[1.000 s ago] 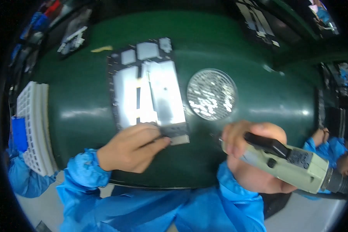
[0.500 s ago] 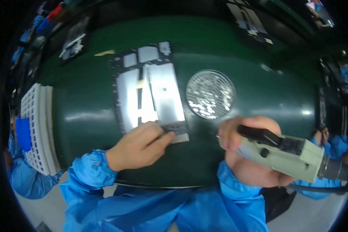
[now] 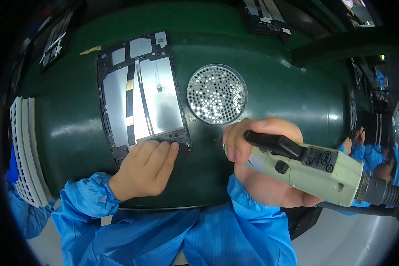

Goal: Fastening screws into electronic device components using an electric screwdriver at an assembly line.

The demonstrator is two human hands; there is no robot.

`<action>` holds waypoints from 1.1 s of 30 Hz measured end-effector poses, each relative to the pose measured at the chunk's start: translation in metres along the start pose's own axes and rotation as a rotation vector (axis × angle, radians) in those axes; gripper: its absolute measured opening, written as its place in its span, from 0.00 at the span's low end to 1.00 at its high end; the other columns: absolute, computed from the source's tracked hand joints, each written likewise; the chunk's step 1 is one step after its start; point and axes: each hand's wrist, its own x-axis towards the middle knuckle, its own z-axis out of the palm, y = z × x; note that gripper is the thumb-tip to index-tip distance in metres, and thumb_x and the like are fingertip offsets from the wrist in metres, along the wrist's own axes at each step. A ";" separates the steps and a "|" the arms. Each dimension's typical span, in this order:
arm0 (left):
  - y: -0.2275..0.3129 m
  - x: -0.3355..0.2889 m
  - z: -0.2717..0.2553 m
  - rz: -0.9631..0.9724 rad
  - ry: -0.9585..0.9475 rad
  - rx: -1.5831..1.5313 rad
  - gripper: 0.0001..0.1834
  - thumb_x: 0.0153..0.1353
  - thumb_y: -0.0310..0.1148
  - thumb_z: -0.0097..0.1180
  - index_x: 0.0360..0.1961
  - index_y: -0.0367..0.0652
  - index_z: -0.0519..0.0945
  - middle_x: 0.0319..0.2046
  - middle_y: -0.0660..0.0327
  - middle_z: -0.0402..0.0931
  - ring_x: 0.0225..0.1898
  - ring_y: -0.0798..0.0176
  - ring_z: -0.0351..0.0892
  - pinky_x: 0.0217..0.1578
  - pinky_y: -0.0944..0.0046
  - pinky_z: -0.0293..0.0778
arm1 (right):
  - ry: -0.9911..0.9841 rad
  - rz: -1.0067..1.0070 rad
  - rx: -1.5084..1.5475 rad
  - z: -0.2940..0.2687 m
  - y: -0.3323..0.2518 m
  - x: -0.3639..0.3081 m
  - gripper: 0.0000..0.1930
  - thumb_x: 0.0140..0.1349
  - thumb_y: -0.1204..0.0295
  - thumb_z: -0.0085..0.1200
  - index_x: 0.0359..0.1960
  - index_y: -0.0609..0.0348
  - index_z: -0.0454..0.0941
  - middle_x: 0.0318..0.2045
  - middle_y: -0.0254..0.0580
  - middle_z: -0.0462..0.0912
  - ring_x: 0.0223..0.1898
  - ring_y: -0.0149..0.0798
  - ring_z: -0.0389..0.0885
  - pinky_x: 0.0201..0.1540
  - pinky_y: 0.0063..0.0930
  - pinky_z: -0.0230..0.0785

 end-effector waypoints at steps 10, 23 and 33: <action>0.000 0.006 -0.005 0.037 0.010 -0.008 0.17 0.43 0.29 0.56 0.33 0.26 0.79 0.34 0.50 0.74 0.32 0.55 0.72 0.29 0.61 0.65 | 0.072 0.023 -0.085 0.013 -0.006 0.003 0.46 0.54 0.28 0.33 0.49 0.66 0.68 0.21 0.42 0.75 0.20 0.36 0.67 0.28 0.31 0.59; 0.007 0.004 -0.011 0.028 -0.072 0.056 0.16 0.47 0.27 0.56 0.37 0.25 0.80 0.32 0.54 0.72 0.36 0.56 0.71 0.30 0.64 0.67 | 0.032 0.018 -0.102 0.009 -0.005 0.004 0.43 0.57 0.31 0.35 0.49 0.66 0.67 0.20 0.42 0.73 0.21 0.35 0.68 0.27 0.28 0.59; 0.005 0.012 -0.025 0.115 -0.265 -0.057 0.19 0.45 0.31 0.53 0.37 0.30 0.81 0.43 0.55 0.74 0.42 0.56 0.71 0.39 0.59 0.65 | 0.091 0.014 -0.124 -0.003 -0.021 -0.012 0.44 0.56 0.29 0.31 0.49 0.64 0.69 0.21 0.43 0.75 0.21 0.36 0.69 0.27 0.31 0.59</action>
